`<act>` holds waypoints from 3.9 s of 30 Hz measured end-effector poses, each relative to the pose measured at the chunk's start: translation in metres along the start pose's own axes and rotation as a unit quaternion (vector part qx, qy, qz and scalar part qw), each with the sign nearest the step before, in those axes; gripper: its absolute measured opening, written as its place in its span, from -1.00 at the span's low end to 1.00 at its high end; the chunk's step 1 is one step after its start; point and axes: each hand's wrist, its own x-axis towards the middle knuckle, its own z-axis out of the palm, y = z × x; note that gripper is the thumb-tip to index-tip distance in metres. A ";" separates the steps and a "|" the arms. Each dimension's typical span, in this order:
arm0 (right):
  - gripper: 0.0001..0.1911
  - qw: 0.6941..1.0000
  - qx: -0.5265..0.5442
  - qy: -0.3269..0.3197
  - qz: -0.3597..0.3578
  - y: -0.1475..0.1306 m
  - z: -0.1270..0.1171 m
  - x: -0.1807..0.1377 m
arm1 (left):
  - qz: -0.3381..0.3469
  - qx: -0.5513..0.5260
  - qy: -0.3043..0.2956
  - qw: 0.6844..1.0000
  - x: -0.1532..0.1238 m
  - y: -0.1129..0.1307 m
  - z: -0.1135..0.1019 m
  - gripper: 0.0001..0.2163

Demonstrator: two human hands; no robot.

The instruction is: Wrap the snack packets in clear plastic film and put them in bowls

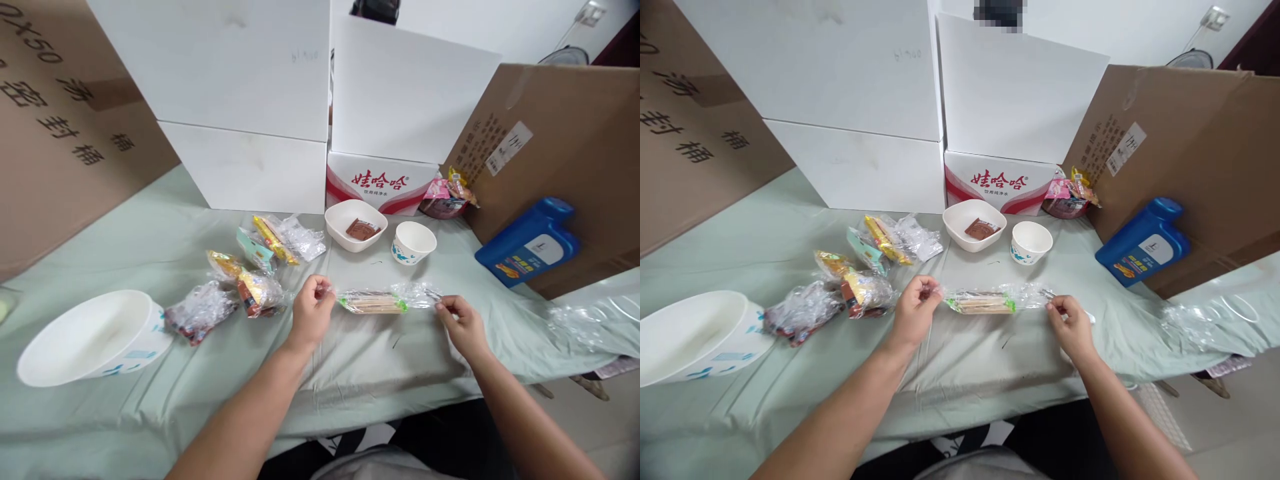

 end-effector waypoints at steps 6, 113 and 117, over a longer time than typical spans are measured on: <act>-0.70 0.989 -0.095 0.062 -0.098 -0.017 -0.003 -0.002 | 0.156 0.089 0.096 0.979 0.001 0.008 -0.009 -0.82; -0.52 0.938 -0.237 -0.239 -0.083 -0.167 0.158 0.195 | 0.007 0.470 -0.426 0.773 -0.021 0.049 -0.012 0.12; -0.63 0.940 -0.190 -0.216 -0.182 -0.159 0.116 0.165 | 0.031 0.463 -0.407 0.786 -0.022 0.048 -0.013 0.02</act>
